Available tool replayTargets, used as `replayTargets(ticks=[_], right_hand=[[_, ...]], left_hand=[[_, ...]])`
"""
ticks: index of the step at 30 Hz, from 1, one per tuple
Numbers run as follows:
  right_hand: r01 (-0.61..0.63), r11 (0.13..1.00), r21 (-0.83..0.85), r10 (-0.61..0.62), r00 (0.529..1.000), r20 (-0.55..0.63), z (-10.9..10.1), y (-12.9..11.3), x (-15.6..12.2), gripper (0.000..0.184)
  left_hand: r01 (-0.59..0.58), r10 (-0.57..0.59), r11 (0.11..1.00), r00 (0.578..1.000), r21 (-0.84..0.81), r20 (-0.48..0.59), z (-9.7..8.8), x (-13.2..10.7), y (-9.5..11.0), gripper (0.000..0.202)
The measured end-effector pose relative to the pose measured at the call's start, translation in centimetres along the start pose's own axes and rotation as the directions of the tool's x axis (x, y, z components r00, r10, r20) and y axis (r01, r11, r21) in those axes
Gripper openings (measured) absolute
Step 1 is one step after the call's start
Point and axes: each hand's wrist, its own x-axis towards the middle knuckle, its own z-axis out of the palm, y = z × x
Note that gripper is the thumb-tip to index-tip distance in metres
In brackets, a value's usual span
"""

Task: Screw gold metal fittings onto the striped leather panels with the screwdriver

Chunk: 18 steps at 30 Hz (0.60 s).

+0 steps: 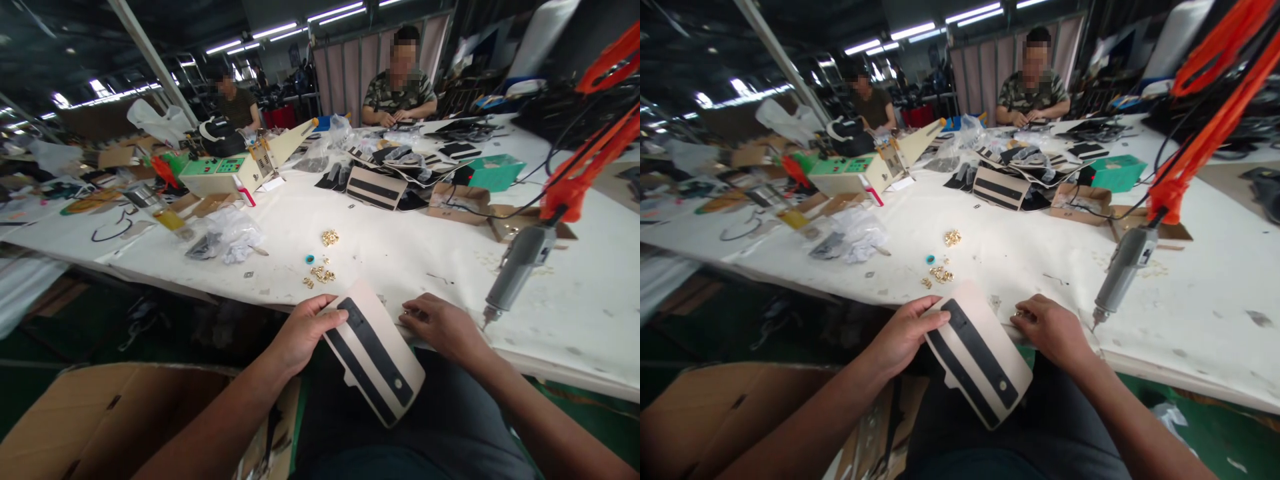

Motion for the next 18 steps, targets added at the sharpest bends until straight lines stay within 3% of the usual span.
replayTargets(ticks=[4,8,11,14,16,18], right_hand=[[0.010,1.000,0.002,-0.010,1.000,-0.017,0.9,0.0,-0.1,0.022],[-0.069,0.962,0.265,0.090,0.994,-0.067,0.4,-1.1,-0.4,0.024],[-0.158,0.789,0.593,0.223,0.974,-0.037,-0.7,-2.6,-1.3,0.036],[-0.125,0.577,0.807,0.258,0.966,-0.035,-2.0,-4.1,-2.6,0.040],[-0.097,0.548,0.831,0.269,0.961,-0.066,-2.8,-5.0,-3.6,0.039],[-0.082,0.577,0.812,0.281,0.954,-0.103,-3.4,-5.8,-4.5,0.038]], left_hand=[[-0.019,0.019,1.000,1.000,0.008,-0.006,0.2,-0.4,0.1,0.033],[-0.047,0.047,0.999,0.999,0.016,-0.001,0.7,-0.9,0.6,0.034],[-0.044,0.044,0.999,0.999,0.011,-0.001,0.9,-1.1,0.9,0.036],[-0.038,0.038,0.999,0.999,0.006,-0.010,1.1,-1.1,1.2,0.037],[-0.035,0.035,0.999,0.999,0.000,-0.011,1.3,-1.0,1.2,0.036],[-0.038,0.038,0.999,0.999,-0.008,-0.010,1.7,-0.9,1.3,0.036]])
